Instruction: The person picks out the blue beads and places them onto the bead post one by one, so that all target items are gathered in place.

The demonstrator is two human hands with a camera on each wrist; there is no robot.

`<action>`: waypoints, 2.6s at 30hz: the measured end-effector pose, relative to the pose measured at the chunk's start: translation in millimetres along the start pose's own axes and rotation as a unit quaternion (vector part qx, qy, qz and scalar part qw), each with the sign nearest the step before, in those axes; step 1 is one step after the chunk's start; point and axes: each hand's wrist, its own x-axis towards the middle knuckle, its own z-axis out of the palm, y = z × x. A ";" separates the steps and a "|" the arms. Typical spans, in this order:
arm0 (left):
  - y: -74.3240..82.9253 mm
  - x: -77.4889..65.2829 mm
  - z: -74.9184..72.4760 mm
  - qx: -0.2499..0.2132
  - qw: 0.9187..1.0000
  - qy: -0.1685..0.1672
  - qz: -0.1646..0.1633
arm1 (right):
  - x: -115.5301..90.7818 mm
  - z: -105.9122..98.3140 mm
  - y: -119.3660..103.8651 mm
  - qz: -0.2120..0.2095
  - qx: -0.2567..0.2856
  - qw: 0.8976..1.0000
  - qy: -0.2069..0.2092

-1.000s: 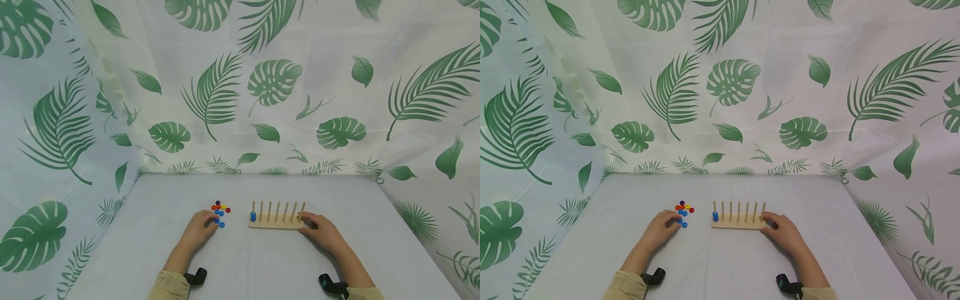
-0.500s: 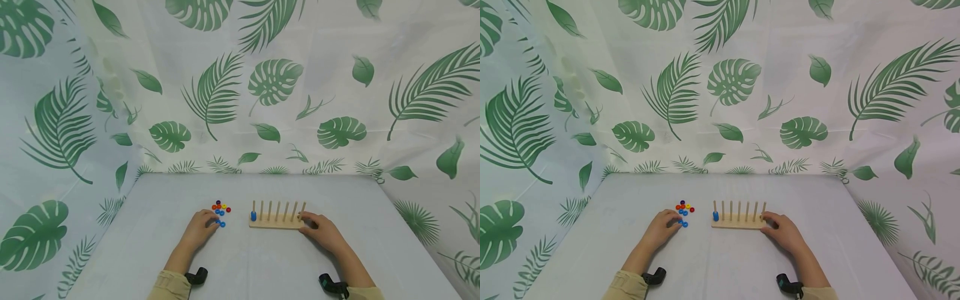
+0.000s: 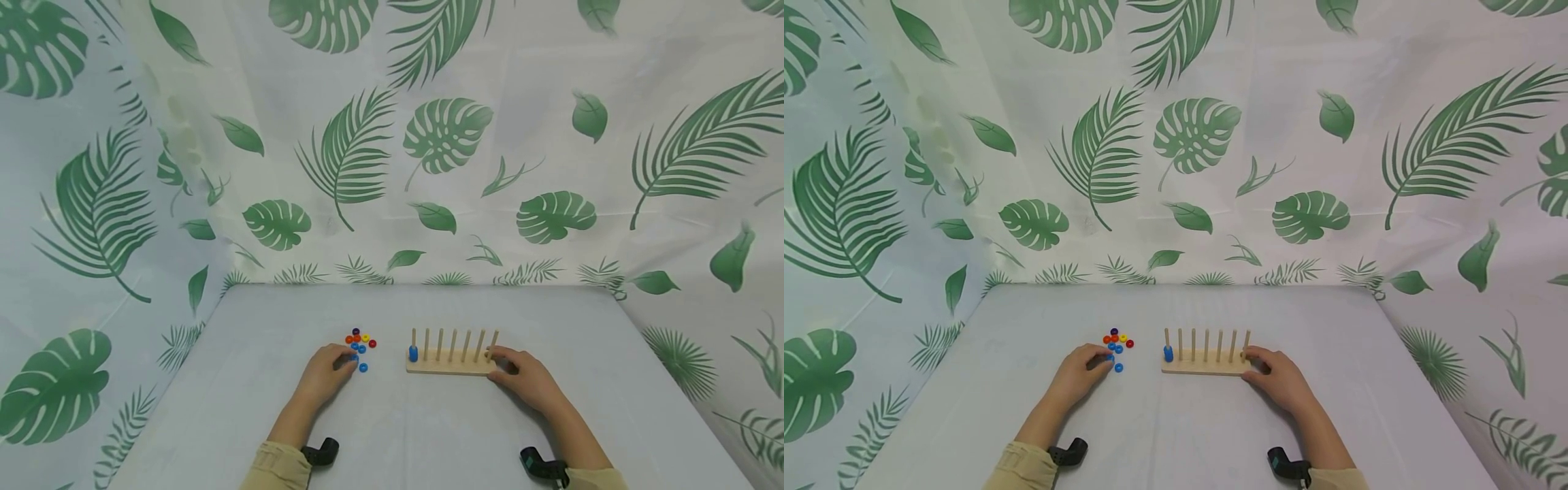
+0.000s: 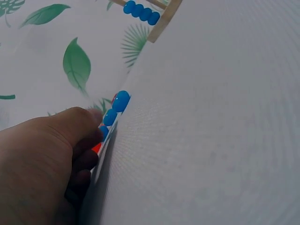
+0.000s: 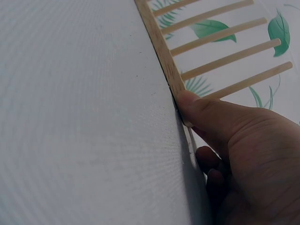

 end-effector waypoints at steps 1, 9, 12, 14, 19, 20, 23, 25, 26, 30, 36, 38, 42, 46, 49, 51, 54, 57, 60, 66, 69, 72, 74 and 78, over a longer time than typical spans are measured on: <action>0.2 -0.2 -0.2 -0.002 1.000 0.001 -0.002 | 0.1 0.2 0.1 0.001 0.001 1.000 0.000; 1.2 1.1 -1.4 -0.014 1.000 0.005 -0.013 | 0.2 0.5 -0.5 0.005 0.001 1.000 -0.002; 3.4 2.9 -2.9 -0.025 1.000 0.011 -0.015 | 0.2 0.5 -0.7 0.007 0.000 1.000 -0.003; 5.8 4.5 -4.2 -0.034 0.999 0.017 -0.010 | 0.2 0.6 -0.9 0.008 0.000 1.000 -0.004; 14.9 9.6 -7.2 -0.049 0.998 0.022 0.019 | 0.0 0.7 -1.5 0.007 -0.003 1.000 -0.002; 17.1 10.5 -7.7 -0.049 0.998 0.022 0.028 | -0.2 0.6 -1.9 0.007 -0.003 1.000 -0.002; 24.7 13.6 -9.9 -0.060 0.997 0.018 0.041 | -0.7 0.1 -2.9 0.006 -0.002 1.000 -0.002; 30.8 15.8 -11.8 -0.071 0.996 0.017 0.046 | -1.0 -0.4 -3.7 0.005 -0.001 1.000 -0.002; 33.8 16.8 -12.9 -0.072 0.996 0.015 0.049 | -1.2 -0.5 -4.1 0.005 -0.001 1.000 -0.001; 46.1 21.2 -17.3 -0.082 0.995 0.013 0.053 | -1.5 -1.0 -5.0 0.007 -0.002 1.000 -0.001; 61.3 28.3 -21.4 -0.074 0.994 0.012 0.075 | -1.1 -0.8 -4.9 0.011 -0.003 1.000 -0.003; 66.0 30.8 -22.2 -0.076 0.994 0.011 0.083 | -0.9 -0.7 -4.6 0.011 -0.005 1.000 -0.004; 76.5 35.2 -21.9 -0.089 0.991 0.006 0.099 | -0.8 -0.9 -3.4 0.006 -0.009 1.000 -0.002; 86.9 39.1 -17.8 -0.100 0.988 0.001 0.117 | -0.9 -1.5 -2.7 0.000 -0.009 1.000 0.000; 94.8 41.3 -13.7 -0.098 0.986 0.000 0.133 | -0.8 -1.7 -2.6 -0.002 -0.006 1.000 0.000; 100.0 42.5 -10.8 -0.094 0.986 -0.003 0.139 | -0.7 -1.6 -2.5 -0.002 -0.005 1.000 0.000; 106.2 43.2 -6.7 -0.086 0.986 -0.011 0.141 | -0.7 -1.5 -2.8 0.001 -0.002 1.000 -0.001; 110.6 44.1 -3.2 -0.089 0.986 -0.019 0.141 | -0.9 -1.8 -3.8 0.006 0.001 1.000 -0.003; 114.5 44.1 -1.3 -0.097 0.985 -0.028 0.142 | -1.1 -2.1 -4.2 0.008 0.001 1.000 -0.004; 120.2 42.8 1.9 -0.088 0.986 -0.038 0.133 | -1.0 -1.9 -3.2 0.009 0.000 1.000 -0.003; 121.0 42.6 4.3 -0.084 0.988 -0.037 0.127 | -0.8 -1.6 -2.7 0.011 -0.002 1.000 -0.003; 120.4 42.7 6.9 -0.083 0.988 -0.035 0.122 | -0.7 -1.6 -2.7 0.012 -0.003 1.000 -0.002; 119.5 42.7 8.3 -0.081 0.989 -0.035 0.121 | -0.7 -1.6 -2.7 0.011 -0.003 1.000 -0.002; 117.4 42.3 11.1 -0.083 0.989 -0.038 0.117 | -0.9 -1.6 -2.7 0.007 -0.002 1.000 -0.003</action>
